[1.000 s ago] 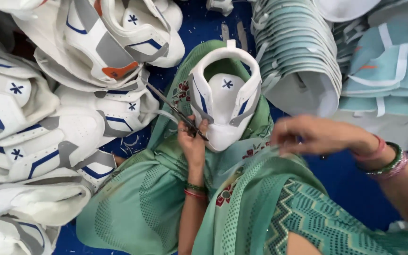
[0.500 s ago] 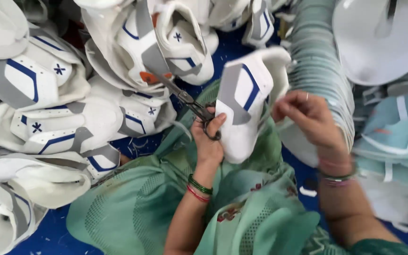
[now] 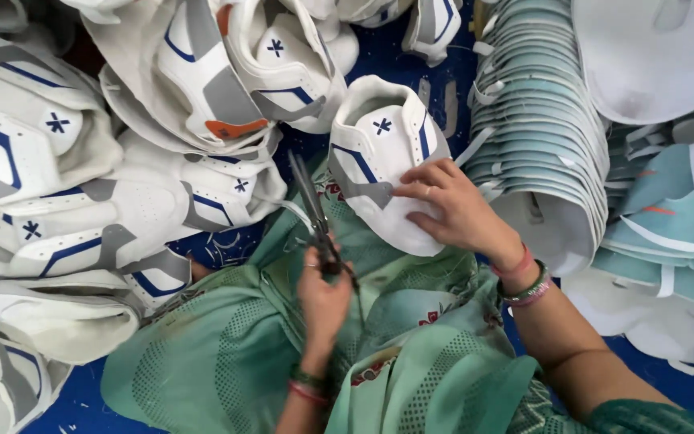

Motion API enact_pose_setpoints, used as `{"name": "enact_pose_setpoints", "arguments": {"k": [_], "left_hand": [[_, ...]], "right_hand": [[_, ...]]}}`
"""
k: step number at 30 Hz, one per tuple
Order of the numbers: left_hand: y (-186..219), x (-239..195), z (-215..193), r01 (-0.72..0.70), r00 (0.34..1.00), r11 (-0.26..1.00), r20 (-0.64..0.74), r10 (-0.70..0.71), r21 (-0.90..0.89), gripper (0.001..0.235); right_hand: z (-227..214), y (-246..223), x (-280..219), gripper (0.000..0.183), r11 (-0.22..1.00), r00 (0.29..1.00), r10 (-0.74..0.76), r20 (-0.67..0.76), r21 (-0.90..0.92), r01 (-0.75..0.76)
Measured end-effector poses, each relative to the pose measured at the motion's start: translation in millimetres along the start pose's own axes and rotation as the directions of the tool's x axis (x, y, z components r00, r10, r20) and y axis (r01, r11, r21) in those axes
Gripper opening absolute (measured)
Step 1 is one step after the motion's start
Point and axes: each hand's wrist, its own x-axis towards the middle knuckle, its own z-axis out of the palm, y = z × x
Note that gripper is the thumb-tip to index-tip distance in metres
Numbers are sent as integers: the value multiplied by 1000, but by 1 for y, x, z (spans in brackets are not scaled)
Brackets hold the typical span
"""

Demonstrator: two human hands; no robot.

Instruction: Trimming excess material from shoe uppers using a pair of scissors.

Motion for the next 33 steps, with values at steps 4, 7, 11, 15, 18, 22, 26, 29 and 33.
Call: {"name": "enact_pose_setpoints", "arguments": {"k": [4, 7, 11, 15, 18, 22, 26, 29, 33], "left_hand": [[20, 20, -40, -244, 960, 897, -42, 278, 368, 58], [9, 32, -59, -315, 936, 773, 48, 348, 551, 50], [-3, 40, -72, -396, 908, 616, 188, 374, 681, 47], [2, 50, -70, -466, 875, 530, 279, 396, 709, 41], [-8, 57, -63, -477, 871, 534, 294, 394, 698, 34], [-8, 56, -58, -478, 875, 542, 323, 360, 691, 33], [-2, 52, -59, -432, 897, 594, 254, 361, 679, 35], [7, 53, -60, -436, 891, 578, 238, 387, 690, 39], [20, 60, -53, -517, 845, 498, 321, 428, 696, 38]], "right_hand": [[21, 7, 5, 41, 968, 996, -83, 14, -236, 84], [40, 22, 5, 22, 952, 997, -82, -12, -296, 74], [44, 31, 4, 13, 977, 996, -3, -90, -214, -17], [39, 26, 3, 11, 995, 987, 70, -146, -62, -79], [43, 32, -1, 12, 996, 982, 78, -175, -30, -84], [45, 52, -16, 10, 995, 984, 95, -154, -23, -100], [25, 60, -27, 6, 796, 775, 458, -435, 589, -140], [13, 47, -32, 20, 888, 716, 426, -553, 406, -215], [29, 30, -36, 23, 966, 893, 250, -373, 31, -258]]}}
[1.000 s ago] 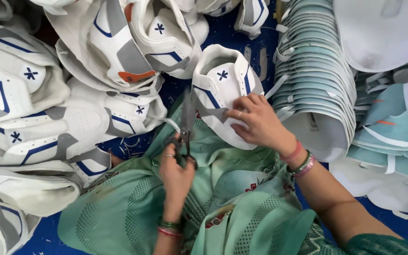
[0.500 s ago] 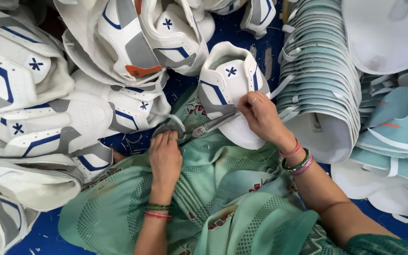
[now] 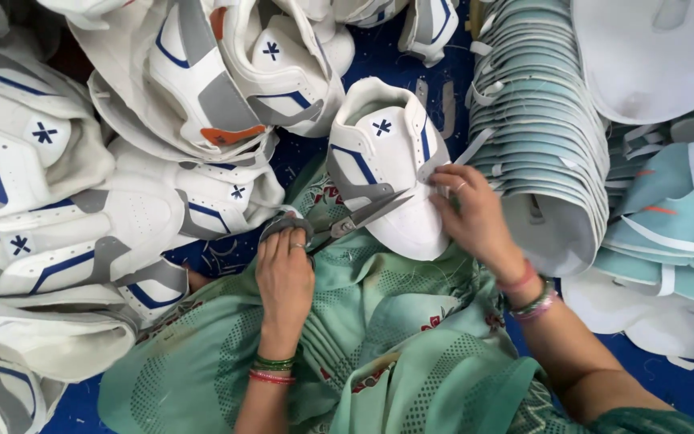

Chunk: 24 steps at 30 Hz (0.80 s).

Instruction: Trimming excess material from shoe uppers using a pair of scissors.

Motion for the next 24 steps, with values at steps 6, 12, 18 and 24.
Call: {"name": "enact_pose_setpoints", "arguments": {"k": [6, 12, 18, 24], "left_hand": [[10, 23, -15, -64, 996, 994, 64, 58, 90, 29], [27, 34, -29, 12, 965, 996, 261, -33, 84, 22], [14, 0, -9, 321, 946, 937, 98, -310, -136, 34], [21, -31, 1, 551, 789, 640, 84, -609, -536, 34]], "right_hand": [[7, 8, 6, 11, 940, 993, -93, 69, -322, 110], [3, 29, 0, 5, 985, 948, 67, 312, 130, -113], [-6, 116, -2, 14, 725, 773, 486, -407, 682, -97], [-15, 31, 31, 40, 940, 905, 153, -398, 341, -9]]}}
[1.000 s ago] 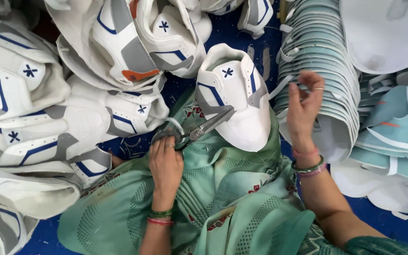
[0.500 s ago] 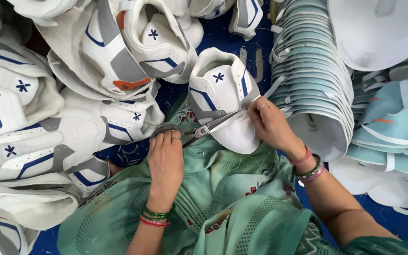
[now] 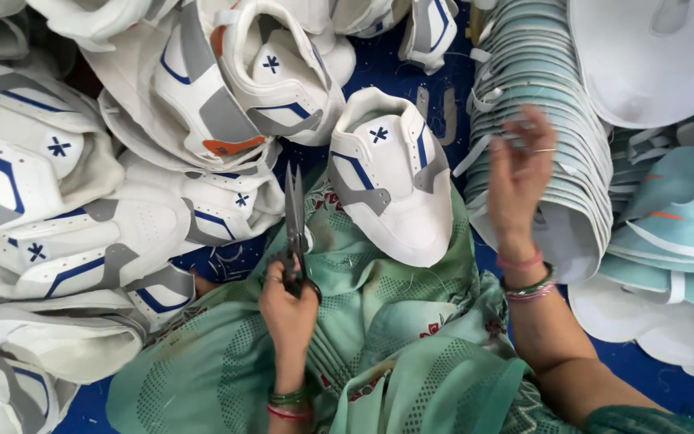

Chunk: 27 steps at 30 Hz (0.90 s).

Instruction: Trimming excess material from shoe uppers using a pair of scissors.

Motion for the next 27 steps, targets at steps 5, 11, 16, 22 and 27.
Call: {"name": "enact_pose_setpoints", "arguments": {"k": [5, 11, 16, 22, 27], "left_hand": [[-22, -23, 23, 100, 995, 930, 39, -92, -353, 23], [7, -23, 27, 79, 996, 933, 58, -62, -352, 40], [63, -7, 32, -172, 966, 860, 88, 243, -481, 82], [10, 17, 109, 8, 977, 643, 143, 158, -766, 37], [-2, 56, 97, 0, 999, 770, 39, 33, -638, 24]], "right_hand": [[76, -12, -26, 40, 996, 905, 83, 418, -47, -69], [76, -39, -12, 60, 980, 858, 92, 505, -199, 12], [51, -72, 8, 57, 769, 949, 79, 305, 588, -253], [34, 8, 1, 43, 491, 888, 285, 361, 741, -459], [18, 73, -9, 30, 874, 959, 264, 106, 395, -284]]}}
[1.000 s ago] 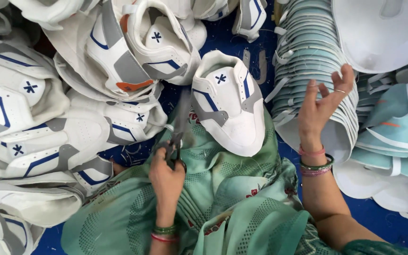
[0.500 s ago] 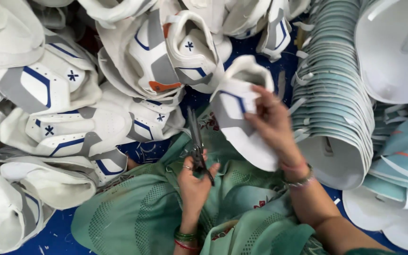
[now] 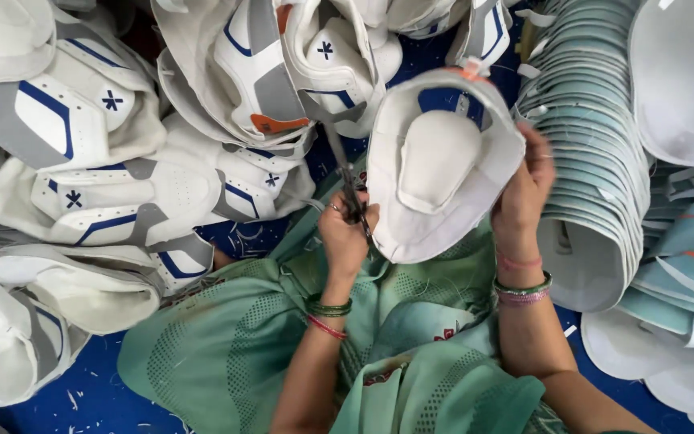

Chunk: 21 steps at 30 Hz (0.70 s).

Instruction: Trimming excess material from shoe uppers using a pair of scissors.

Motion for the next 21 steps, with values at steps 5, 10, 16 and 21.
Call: {"name": "enact_pose_setpoints", "arguments": {"k": [5, 10, 16, 21], "left_hand": [[18, -2, 2, 33, 999, 992, 0, -33, 126, 21], [30, -4, -1, -2, 1000, 994, 19, 0, 109, 24], [47, -25, -26, 6, 999, 867, -38, 15, 498, 47], [-4, -50, -79, -220, 960, 494, 98, 261, 841, 55]], "right_hand": [[60, -122, -15, 21, 883, 961, -263, 86, -380, 276], [96, -111, -17, 26, 725, 703, 51, 709, -511, 462], [113, -69, -35, 15, 386, 665, 168, 727, -669, 635], [92, -64, -20, 9, 663, 833, 276, 479, -723, 196]]}}
